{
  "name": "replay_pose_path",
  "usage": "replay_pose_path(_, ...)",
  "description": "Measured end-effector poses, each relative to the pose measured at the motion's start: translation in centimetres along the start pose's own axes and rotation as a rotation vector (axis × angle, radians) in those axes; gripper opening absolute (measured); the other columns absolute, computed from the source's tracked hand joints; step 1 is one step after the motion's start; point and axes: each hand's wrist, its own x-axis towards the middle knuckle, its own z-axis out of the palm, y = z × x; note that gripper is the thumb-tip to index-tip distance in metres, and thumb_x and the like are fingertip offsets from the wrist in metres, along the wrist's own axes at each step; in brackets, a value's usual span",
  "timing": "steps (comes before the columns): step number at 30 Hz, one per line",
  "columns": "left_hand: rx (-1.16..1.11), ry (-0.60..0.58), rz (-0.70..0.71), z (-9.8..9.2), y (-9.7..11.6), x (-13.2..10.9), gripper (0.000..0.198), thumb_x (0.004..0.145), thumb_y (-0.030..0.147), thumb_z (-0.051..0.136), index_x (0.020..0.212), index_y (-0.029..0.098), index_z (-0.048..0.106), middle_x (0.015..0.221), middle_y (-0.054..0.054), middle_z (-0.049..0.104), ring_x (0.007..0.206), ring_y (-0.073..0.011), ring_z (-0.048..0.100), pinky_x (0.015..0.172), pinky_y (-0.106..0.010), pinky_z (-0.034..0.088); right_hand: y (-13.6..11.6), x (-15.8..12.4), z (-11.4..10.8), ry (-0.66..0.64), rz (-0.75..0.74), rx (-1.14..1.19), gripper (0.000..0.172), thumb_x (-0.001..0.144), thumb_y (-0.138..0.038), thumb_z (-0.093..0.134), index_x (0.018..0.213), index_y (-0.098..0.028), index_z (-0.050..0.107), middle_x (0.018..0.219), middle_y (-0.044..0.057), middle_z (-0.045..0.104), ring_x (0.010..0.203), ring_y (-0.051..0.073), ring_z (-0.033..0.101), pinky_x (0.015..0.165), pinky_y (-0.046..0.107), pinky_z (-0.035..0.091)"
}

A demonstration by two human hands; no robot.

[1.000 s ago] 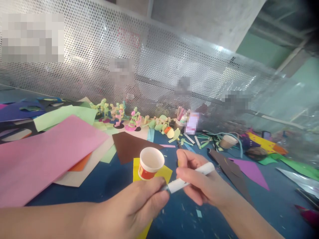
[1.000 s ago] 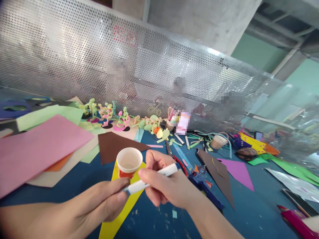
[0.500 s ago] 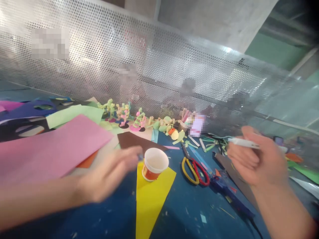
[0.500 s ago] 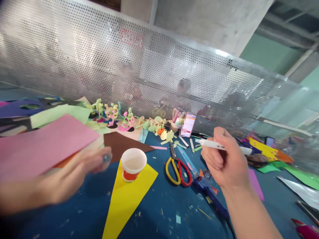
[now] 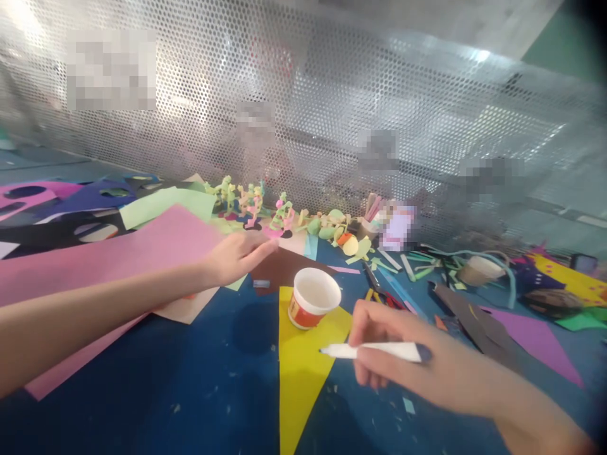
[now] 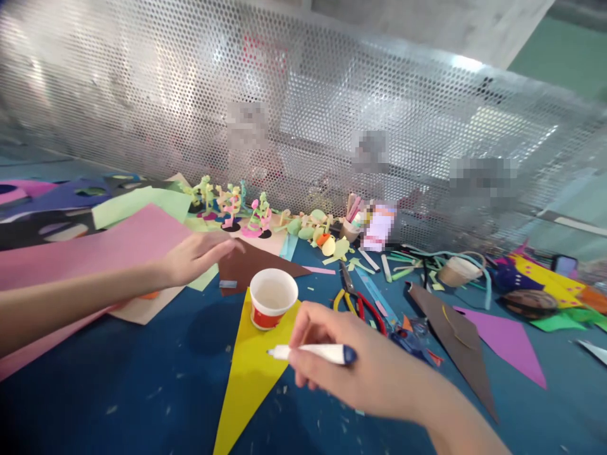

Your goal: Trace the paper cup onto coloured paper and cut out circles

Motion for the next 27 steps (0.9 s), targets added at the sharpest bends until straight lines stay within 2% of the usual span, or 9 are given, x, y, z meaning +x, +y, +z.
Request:
replay_pose_path(2,-0.25,-0.037,0.097,0.9,0.8,0.0,0.054,0.09,0.056,0.026,0.116,0.018,0.054,0.103,-0.009,0.062,0.096,-0.0226,0.057,0.084,-0.035,0.044,-0.6,0.4,1.9,0.116,-0.084,-0.204,0.005,0.092,-0.026,0.044,0.088,-0.023,0.044,0.075,-0.002,0.059,0.066,0.011,0.055,0.059,0.022,0.044)
replay_pose_path(4,-0.511,-0.107,0.186,2.3,1.5,-0.1,0.064,0.083,0.062,0.04,0.131,0.02,0.038,0.119,-0.012,0.056,0.109,-0.026,0.053,0.091,-0.039,0.043,-0.5,1.0,3.5,0.23,-0.214,-0.441,0.006,0.086,-0.017,0.047,0.085,-0.022,0.044,0.071,-0.003,0.053,0.061,0.011,0.052,0.055,0.023,0.04)
replay_pose_path(7,-0.702,-0.191,0.194,4.3,2.4,-0.4,0.075,0.076,0.054,0.06,0.136,0.023,0.027,0.131,-0.015,0.047,0.117,-0.0284,0.049,0.096,-0.045,0.04,0.5,2.3,5.3,0.369,-0.441,-0.711,0.008,0.082,-0.012,0.047,0.079,-0.019,0.045,0.067,-0.001,0.052,0.06,0.014,0.051,0.055,0.025,0.039)
replay_pose_path(10,-0.705,-0.222,0.126,5.3,2.9,-0.6,0.075,0.074,0.045,0.066,0.135,0.025,0.028,0.129,-0.013,0.049,0.111,-0.0272,0.054,0.093,-0.045,0.043,1.8,3.5,6.0,0.467,-0.553,-0.826,0.012,0.082,-0.008,0.045,0.075,-0.018,0.046,0.063,0.0,0.052,0.059,0.015,0.049,0.055,0.027,0.038)
replay_pose_path(15,-0.607,-0.252,0.043,5.2,3.0,-0.7,0.046,0.085,0.044,0.053,0.125,0.023,0.042,0.116,-0.009,0.058,0.102,-0.0242,0.058,0.085,-0.039,0.047,3.5,4.4,6.3,0.428,-0.55,-0.774,0.017,0.08,-0.004,0.049,0.071,-0.019,0.045,0.069,0.0,0.052,0.062,0.013,0.047,0.061,0.025,0.036)
replay_pose_path(18,-0.581,-0.243,0.04,5.4,2.8,-0.8,0.046,0.084,0.047,0.053,0.123,0.023,0.044,0.112,-0.007,0.06,0.097,-0.0234,0.059,0.081,-0.037,0.048,4.0,4.7,6.5,0.431,-0.556,-0.808,0.019,0.079,-0.003,0.048,0.069,-0.019,0.044,0.067,0.0,0.05,0.062,0.013,0.046,0.059,0.026,0.034)
replay_pose_path(27,-0.586,-0.166,0.078,6.8,1.9,-0.6,0.045,0.08,0.047,0.056,0.119,0.026,0.046,0.108,-0.005,0.06,0.087,-0.0203,0.059,0.076,-0.034,0.048,2.9,5.6,6.8,0.481,-0.626,-0.923,0.025,0.082,-0.004,0.045,0.061,-0.017,0.048,0.056,0.0,0.046,0.054,0.013,0.041,0.053,0.026,0.03)
